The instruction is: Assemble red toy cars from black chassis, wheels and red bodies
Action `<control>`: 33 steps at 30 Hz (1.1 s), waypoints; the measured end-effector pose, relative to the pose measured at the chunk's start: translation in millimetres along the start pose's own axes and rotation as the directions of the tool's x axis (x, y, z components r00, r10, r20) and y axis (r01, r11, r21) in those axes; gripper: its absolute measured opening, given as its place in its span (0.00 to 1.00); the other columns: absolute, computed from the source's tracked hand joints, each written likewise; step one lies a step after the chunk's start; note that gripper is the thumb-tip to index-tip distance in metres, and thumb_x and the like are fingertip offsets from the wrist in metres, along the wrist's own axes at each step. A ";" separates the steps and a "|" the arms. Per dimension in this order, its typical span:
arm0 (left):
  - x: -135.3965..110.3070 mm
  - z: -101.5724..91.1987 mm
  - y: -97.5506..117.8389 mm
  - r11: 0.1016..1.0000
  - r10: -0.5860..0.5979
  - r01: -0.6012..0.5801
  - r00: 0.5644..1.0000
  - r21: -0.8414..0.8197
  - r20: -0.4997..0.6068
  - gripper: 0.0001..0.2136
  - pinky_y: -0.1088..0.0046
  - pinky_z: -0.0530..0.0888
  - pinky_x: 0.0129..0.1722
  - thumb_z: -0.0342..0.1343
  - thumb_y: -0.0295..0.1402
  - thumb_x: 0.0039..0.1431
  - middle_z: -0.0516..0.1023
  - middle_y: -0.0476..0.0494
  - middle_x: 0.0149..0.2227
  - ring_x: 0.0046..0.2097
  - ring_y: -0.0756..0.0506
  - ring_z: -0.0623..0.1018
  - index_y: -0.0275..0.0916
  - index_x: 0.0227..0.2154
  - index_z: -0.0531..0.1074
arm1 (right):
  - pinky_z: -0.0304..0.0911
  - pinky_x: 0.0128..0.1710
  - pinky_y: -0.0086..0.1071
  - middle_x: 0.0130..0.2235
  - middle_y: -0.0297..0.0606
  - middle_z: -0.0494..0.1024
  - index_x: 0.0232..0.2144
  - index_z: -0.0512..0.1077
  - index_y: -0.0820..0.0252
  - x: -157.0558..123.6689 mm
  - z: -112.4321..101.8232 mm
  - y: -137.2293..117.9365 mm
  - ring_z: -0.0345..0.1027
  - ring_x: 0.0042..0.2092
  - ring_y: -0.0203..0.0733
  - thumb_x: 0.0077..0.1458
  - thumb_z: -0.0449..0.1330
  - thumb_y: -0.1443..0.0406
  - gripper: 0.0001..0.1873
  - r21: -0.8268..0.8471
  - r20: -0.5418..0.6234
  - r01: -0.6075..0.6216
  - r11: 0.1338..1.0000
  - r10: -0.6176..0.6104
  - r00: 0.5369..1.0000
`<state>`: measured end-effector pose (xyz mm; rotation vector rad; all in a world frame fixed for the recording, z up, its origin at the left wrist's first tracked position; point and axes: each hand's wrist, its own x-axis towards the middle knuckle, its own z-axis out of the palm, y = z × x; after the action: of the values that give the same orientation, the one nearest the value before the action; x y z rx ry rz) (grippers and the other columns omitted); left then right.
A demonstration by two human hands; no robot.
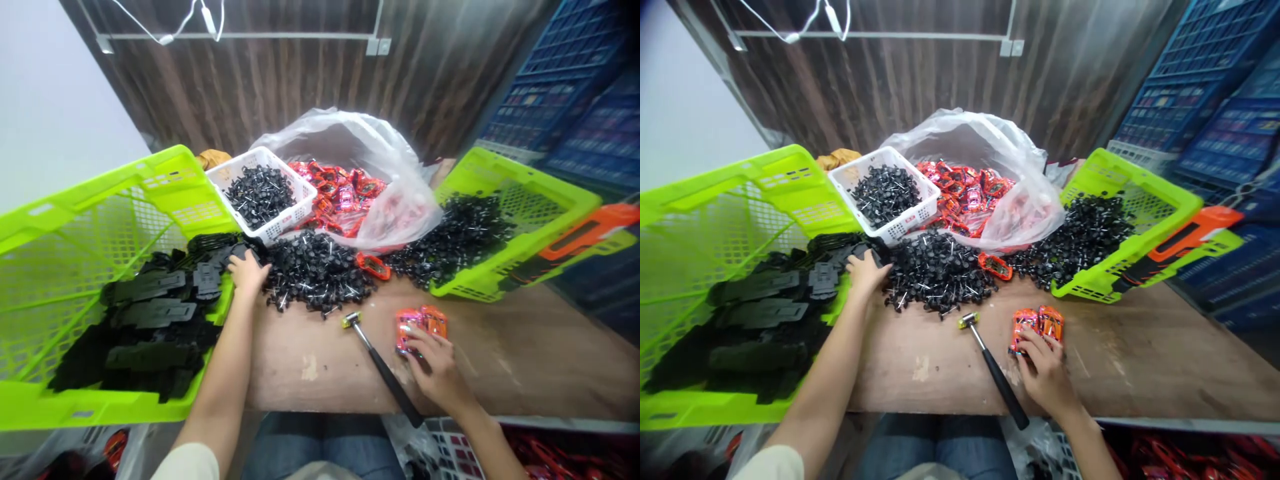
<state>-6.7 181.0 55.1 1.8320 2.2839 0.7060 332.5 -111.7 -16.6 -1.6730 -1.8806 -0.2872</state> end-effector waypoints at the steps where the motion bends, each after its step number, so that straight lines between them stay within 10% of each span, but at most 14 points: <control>1: 4.9 2.0 2.1 1.000 0.000 0.000 1.000 0.015 0.014 0.29 0.53 0.67 0.45 0.60 0.39 0.47 0.56 0.21 0.56 0.54 0.24 0.64 0.34 0.52 0.63 | 0.57 0.53 0.46 0.47 0.41 0.75 0.37 0.71 0.55 11.8 0.7 -0.8 0.66 0.52 0.48 0.57 0.52 0.64 0.09 -0.026 0.036 -0.057 0.998 0.058 0.998; 8: -4.1 -17.5 -21.2 0.969 0.150 -0.199 0.945 -0.147 -0.291 0.15 0.54 0.62 0.53 0.46 0.33 0.58 0.70 0.27 0.48 0.53 0.33 0.68 0.30 0.43 0.70 | 0.54 0.49 0.44 0.44 0.56 0.73 0.40 0.71 0.67 128.6 23.2 58.1 0.66 0.49 0.52 0.53 0.51 0.71 0.13 -0.290 0.163 -0.474 0.831 0.532 0.831; 13: -24.5 -40.4 -50.3 0.889 0.084 -0.262 0.901 -0.377 -0.426 0.17 0.62 0.69 0.48 0.55 0.42 0.53 0.76 0.38 0.42 0.44 0.40 0.74 0.36 0.42 0.73 | 0.56 0.47 0.42 0.43 0.62 0.72 0.36 0.71 0.71 154.5 34.5 98.9 0.67 0.47 0.53 0.51 0.53 0.73 0.10 -0.259 0.149 -0.583 0.770 0.628 0.764; 25: -128.3 -45.0 -4.4 0.727 0.163 -0.216 0.976 -0.652 -0.142 0.11 0.70 0.71 0.35 0.58 0.41 0.50 0.74 0.46 0.29 0.32 0.46 0.73 0.38 0.30 0.74 | 0.68 0.32 0.36 0.27 0.39 0.77 0.26 0.69 0.60 134.0 28.4 74.9 0.72 0.30 0.42 0.43 0.60 0.58 0.11 0.418 0.204 -0.644 0.641 0.625 0.754; 29: -152.0 -19.2 14.5 0.380 0.231 0.127 0.946 -0.916 0.226 0.13 0.75 0.70 0.30 0.58 0.43 0.50 0.74 0.48 0.29 0.31 0.49 0.74 0.38 0.31 0.69 | 0.69 0.34 0.37 0.28 0.40 0.78 0.28 0.68 0.59 126.5 11.1 40.3 0.75 0.33 0.45 0.41 0.62 0.56 0.15 0.574 0.286 -0.629 0.524 0.592 0.754; 33: -171.1 6.6 20.5 0.223 0.235 0.501 0.805 -0.836 0.545 0.19 0.77 0.68 0.23 0.60 0.49 0.46 0.71 0.52 0.22 0.23 0.51 0.71 0.37 0.30 0.66 | 0.68 0.41 0.37 0.32 0.38 0.79 0.30 0.69 0.59 98.5 4.8 -31.5 0.75 0.37 0.44 0.45 0.62 0.61 0.10 0.721 0.450 -0.597 0.351 0.417 0.789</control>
<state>57.7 23.6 26.3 0.8993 0.9908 1.0111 298.4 -33.4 41.8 -1.4474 -1.1130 0.9676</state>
